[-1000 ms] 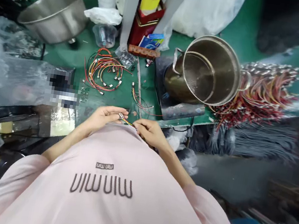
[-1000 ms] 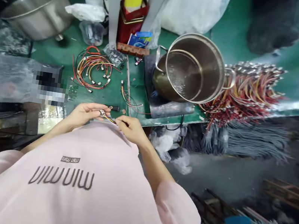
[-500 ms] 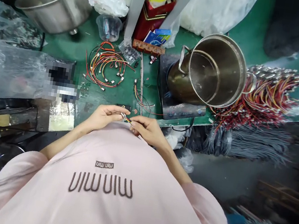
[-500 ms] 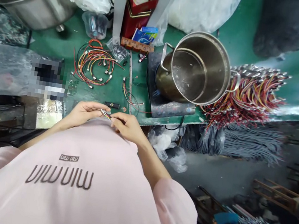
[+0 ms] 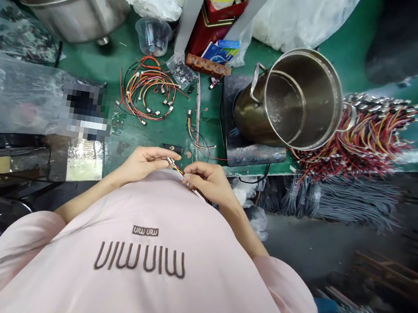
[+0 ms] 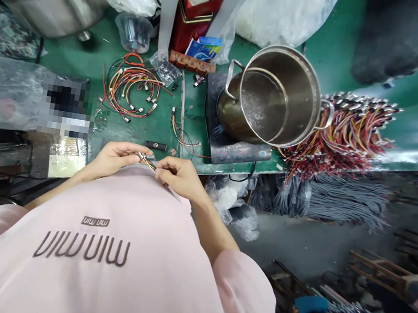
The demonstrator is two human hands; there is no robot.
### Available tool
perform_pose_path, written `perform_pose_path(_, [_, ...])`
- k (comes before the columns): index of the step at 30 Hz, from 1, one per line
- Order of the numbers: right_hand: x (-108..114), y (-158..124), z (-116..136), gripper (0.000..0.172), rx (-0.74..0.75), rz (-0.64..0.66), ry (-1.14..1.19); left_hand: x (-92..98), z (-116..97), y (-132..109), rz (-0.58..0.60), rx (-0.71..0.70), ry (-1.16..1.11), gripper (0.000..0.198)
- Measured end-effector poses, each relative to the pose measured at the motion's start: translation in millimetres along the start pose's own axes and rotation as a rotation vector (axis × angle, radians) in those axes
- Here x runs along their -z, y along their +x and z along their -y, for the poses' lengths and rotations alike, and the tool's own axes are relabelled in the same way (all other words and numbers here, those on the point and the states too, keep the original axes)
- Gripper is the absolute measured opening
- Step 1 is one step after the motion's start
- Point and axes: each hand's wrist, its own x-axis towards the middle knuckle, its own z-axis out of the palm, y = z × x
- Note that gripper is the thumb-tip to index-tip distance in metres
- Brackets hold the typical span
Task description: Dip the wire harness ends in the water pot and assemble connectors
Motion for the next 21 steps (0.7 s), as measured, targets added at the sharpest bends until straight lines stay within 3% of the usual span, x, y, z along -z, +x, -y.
perform_pose_path(11, [-14.9,10.3,4.4,0.022,-0.024,-0.053,0.108,-2.4,5.0,-2.8,0.066,-0.112,0.062,0.027])
perform_pose_path(17, [0.0,6.8,7.4,0.020,0.030,0.031,0.123,-1.4,2.0,-3.5,-0.020,-0.053,0.005,0.029])
perform_pose_path(21, [7.6,0.6,5.9,0.007,0.108,0.024,-0.035,-0.5,-1.1,-3.9,-0.049,-0.035,-0.022,0.030])
